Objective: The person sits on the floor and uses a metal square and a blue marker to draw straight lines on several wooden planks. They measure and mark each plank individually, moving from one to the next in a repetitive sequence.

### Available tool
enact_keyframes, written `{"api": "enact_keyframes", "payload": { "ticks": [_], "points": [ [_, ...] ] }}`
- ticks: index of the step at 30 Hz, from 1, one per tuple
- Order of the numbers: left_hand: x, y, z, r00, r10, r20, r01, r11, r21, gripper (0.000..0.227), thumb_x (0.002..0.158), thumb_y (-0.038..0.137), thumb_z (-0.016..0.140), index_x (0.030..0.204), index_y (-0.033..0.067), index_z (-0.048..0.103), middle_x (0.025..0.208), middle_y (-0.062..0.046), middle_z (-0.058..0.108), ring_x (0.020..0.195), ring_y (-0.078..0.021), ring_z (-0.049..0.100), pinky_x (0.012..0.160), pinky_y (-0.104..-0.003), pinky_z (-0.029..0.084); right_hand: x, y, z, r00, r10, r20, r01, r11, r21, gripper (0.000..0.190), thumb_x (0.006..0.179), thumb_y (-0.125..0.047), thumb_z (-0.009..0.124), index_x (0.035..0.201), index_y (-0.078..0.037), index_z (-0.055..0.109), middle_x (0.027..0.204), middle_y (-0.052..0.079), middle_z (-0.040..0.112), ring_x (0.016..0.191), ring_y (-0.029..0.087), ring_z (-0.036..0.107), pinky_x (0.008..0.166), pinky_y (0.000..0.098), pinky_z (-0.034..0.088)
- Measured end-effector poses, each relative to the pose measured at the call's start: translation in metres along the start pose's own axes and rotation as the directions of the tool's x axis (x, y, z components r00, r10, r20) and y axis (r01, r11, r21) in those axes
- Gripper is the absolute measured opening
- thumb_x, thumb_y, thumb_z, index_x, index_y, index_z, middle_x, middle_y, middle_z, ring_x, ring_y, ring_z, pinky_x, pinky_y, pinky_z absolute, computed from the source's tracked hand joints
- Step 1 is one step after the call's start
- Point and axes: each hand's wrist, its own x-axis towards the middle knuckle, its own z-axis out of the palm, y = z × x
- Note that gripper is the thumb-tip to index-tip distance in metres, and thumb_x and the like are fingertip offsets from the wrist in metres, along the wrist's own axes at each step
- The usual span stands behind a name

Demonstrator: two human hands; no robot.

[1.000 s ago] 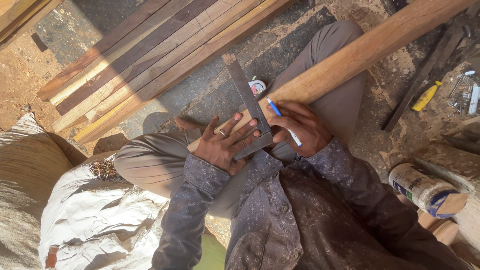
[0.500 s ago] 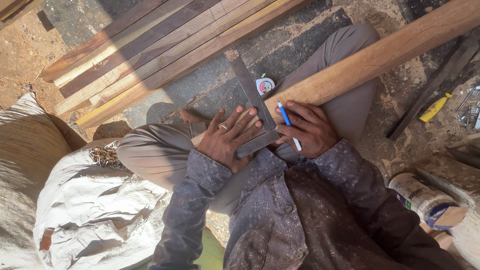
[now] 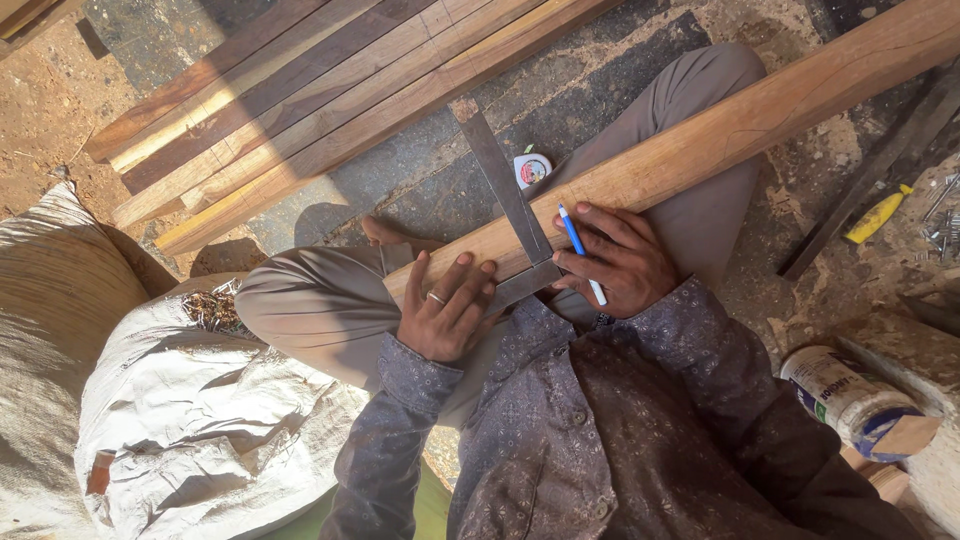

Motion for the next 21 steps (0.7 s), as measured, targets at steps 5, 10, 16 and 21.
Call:
{"api": "enact_keyframes", "payload": {
  "ticks": [5, 10, 16, 21],
  "points": [
    [-0.004, -0.002, 0.006, 0.996, 0.047, -0.072, -0.044, 0.998, 0.053, 0.017, 0.093, 0.020, 0.080, 0.106, 0.0106, 0.075, 0.147, -0.001, 0.060, 0.143, -0.0240, 0.049, 0.120, -0.065, 0.038, -0.001, 0.002, 0.001, 1.000, -0.012, -0.007, 0.012, 1.000, 0.010, 0.031, 0.092, -0.033, 0.080, 0.117, -0.016, 0.074, 0.145, 0.011, 0.063, 0.145, 0.030, 0.046, 0.116, 0.0488, 0.039],
    [0.006, -0.004, 0.006, 0.999, 0.016, -0.050, -0.012, 0.998, 0.068, 0.013, 0.098, 0.024, 0.079, 0.098, 0.0165, 0.069, 0.148, 0.006, 0.059, 0.147, -0.0199, 0.047, 0.123, -0.063, 0.038, -0.003, 0.003, 0.008, 0.999, -0.012, -0.048, 0.015, 0.998, 0.058, 0.037, 0.090, -0.032, 0.082, 0.120, -0.014, 0.072, 0.145, 0.011, 0.062, 0.145, 0.032, 0.045, 0.117, 0.0506, 0.039],
    [0.031, -0.022, -0.007, 0.948, 0.122, 0.296, -0.116, 0.993, -0.036, 0.054, 0.082, 0.044, 0.079, 0.130, 0.0229, 0.063, 0.156, 0.001, 0.047, 0.147, -0.0263, 0.037, 0.115, -0.068, 0.036, -0.004, 0.006, 0.010, 0.994, -0.027, -0.110, 0.037, 0.995, 0.087, 0.035, 0.088, -0.030, 0.085, 0.113, -0.011, 0.071, 0.142, 0.013, 0.064, 0.143, 0.031, 0.048, 0.115, 0.0517, 0.042],
    [0.051, -0.022, -0.013, 0.910, 0.147, 0.388, -0.121, 0.989, -0.089, 0.077, 0.083, 0.052, 0.078, 0.151, 0.0303, 0.050, 0.163, 0.002, 0.040, 0.151, -0.0265, 0.033, 0.117, -0.065, 0.034, -0.002, 0.007, 0.008, 0.983, -0.009, -0.184, 0.036, 0.989, 0.144, 0.036, 0.087, -0.032, 0.087, 0.103, -0.006, 0.068, 0.140, 0.011, 0.065, 0.137, 0.031, 0.054, 0.110, 0.0496, 0.048]
  ]
}}
